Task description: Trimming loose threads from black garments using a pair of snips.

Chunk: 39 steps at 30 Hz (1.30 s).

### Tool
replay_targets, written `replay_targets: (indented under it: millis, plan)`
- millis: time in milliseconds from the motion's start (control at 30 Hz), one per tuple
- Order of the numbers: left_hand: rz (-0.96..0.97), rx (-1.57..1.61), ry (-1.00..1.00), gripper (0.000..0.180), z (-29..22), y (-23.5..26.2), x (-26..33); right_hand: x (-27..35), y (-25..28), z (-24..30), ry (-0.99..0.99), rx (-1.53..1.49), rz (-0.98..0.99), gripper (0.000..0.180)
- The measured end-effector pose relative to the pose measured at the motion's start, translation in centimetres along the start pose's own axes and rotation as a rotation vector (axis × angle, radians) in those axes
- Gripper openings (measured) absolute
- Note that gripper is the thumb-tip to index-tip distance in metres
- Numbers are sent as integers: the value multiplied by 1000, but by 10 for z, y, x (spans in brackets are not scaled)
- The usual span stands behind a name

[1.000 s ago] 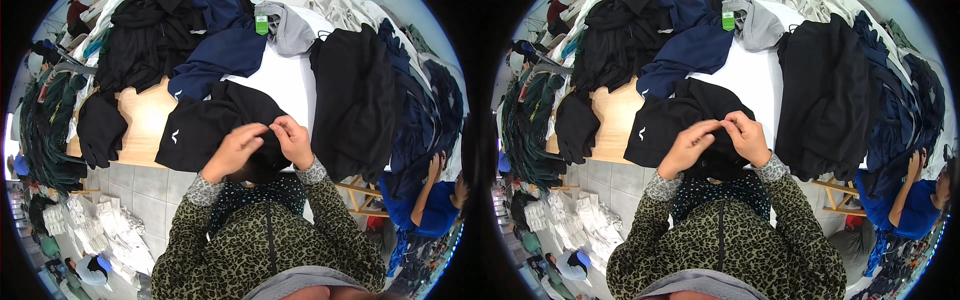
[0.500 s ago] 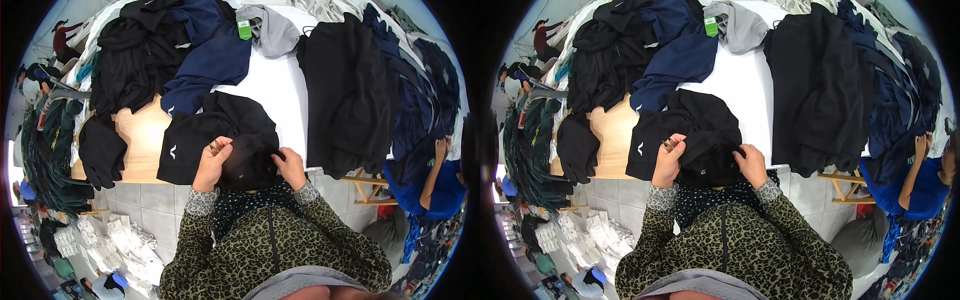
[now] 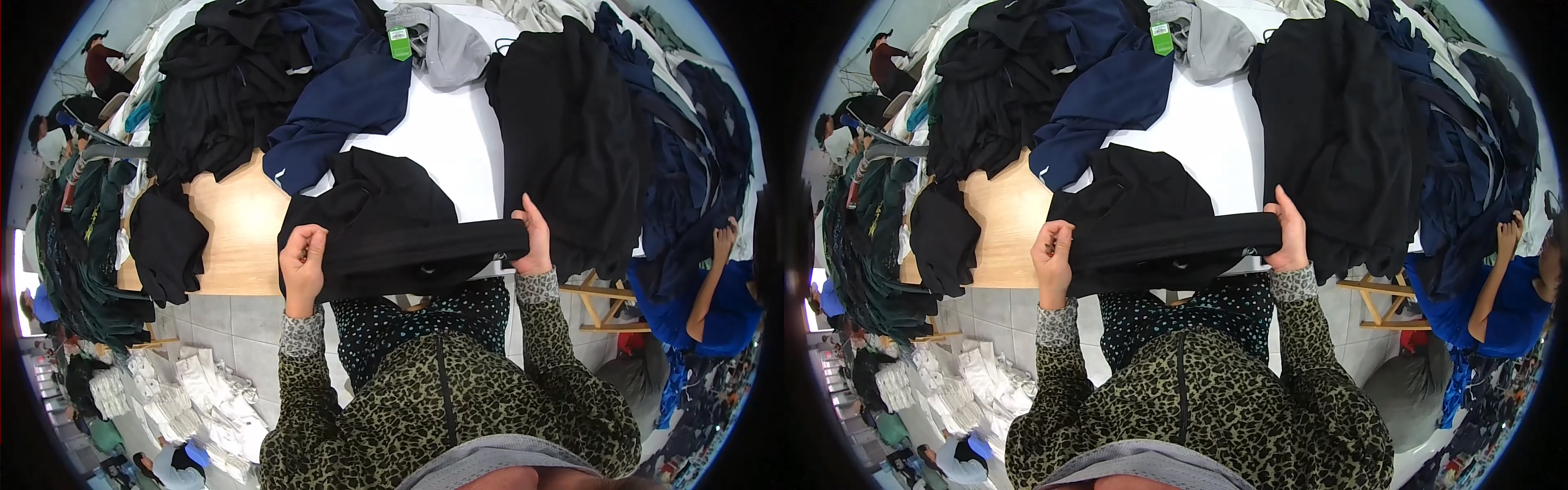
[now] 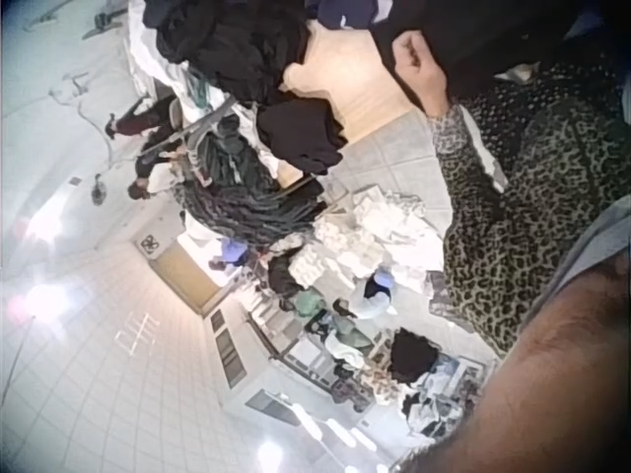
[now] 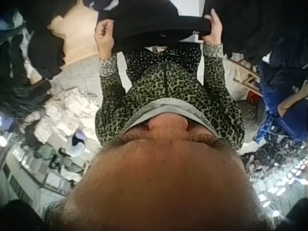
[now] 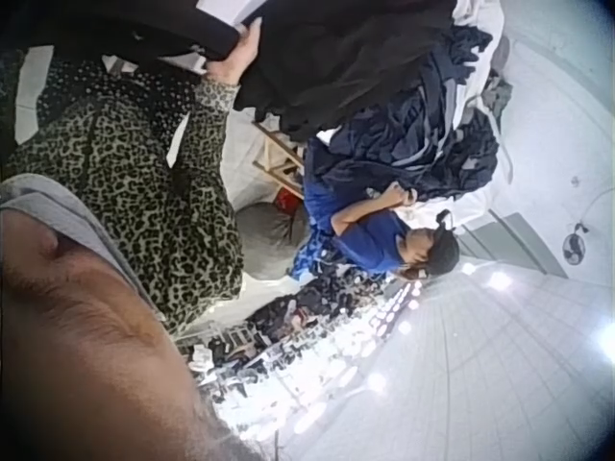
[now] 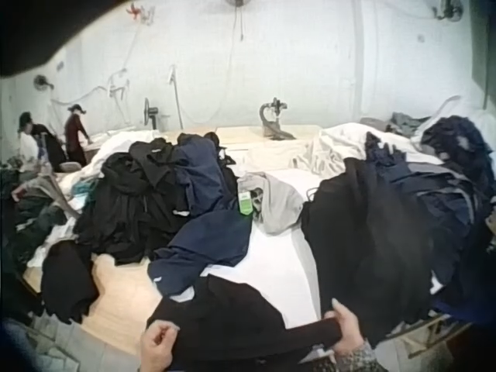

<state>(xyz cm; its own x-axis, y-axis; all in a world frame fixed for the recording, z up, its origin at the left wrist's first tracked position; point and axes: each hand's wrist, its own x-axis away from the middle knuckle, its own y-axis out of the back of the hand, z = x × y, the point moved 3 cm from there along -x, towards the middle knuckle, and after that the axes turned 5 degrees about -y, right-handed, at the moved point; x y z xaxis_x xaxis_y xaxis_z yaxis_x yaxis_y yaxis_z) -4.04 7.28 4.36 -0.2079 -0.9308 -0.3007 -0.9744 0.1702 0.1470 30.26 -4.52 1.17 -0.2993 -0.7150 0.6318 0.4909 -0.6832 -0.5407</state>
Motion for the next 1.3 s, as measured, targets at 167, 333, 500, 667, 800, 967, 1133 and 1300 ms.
replay_targets:
  millis: [167,333,500,667,800,967,1133,1300]
  plan:
    - [-23,9,10,8,11,12,4,-4,11,5,57,38,45,57]
    - [-35,22,27,9,14,11,7,-9,20,3,79,37,24,58]
    - [-41,15,34,9,17,15,9,-10,22,3,91,51,33,58]
    - [-47,-14,28,9,19,16,10,-11,23,2,88,58,-19,58]
    - [-41,-20,29,9,23,14,9,-13,27,2,92,61,13,59]
    - [-49,-56,30,9,25,16,11,-10,15,-1,49,78,50,58]
    - [10,-90,33,10,30,3,13,-4,1,-20,90,358,-7,55]
    - [240,-778,-286,18,10,-35,6,10,-44,-40,314,707,118,54]
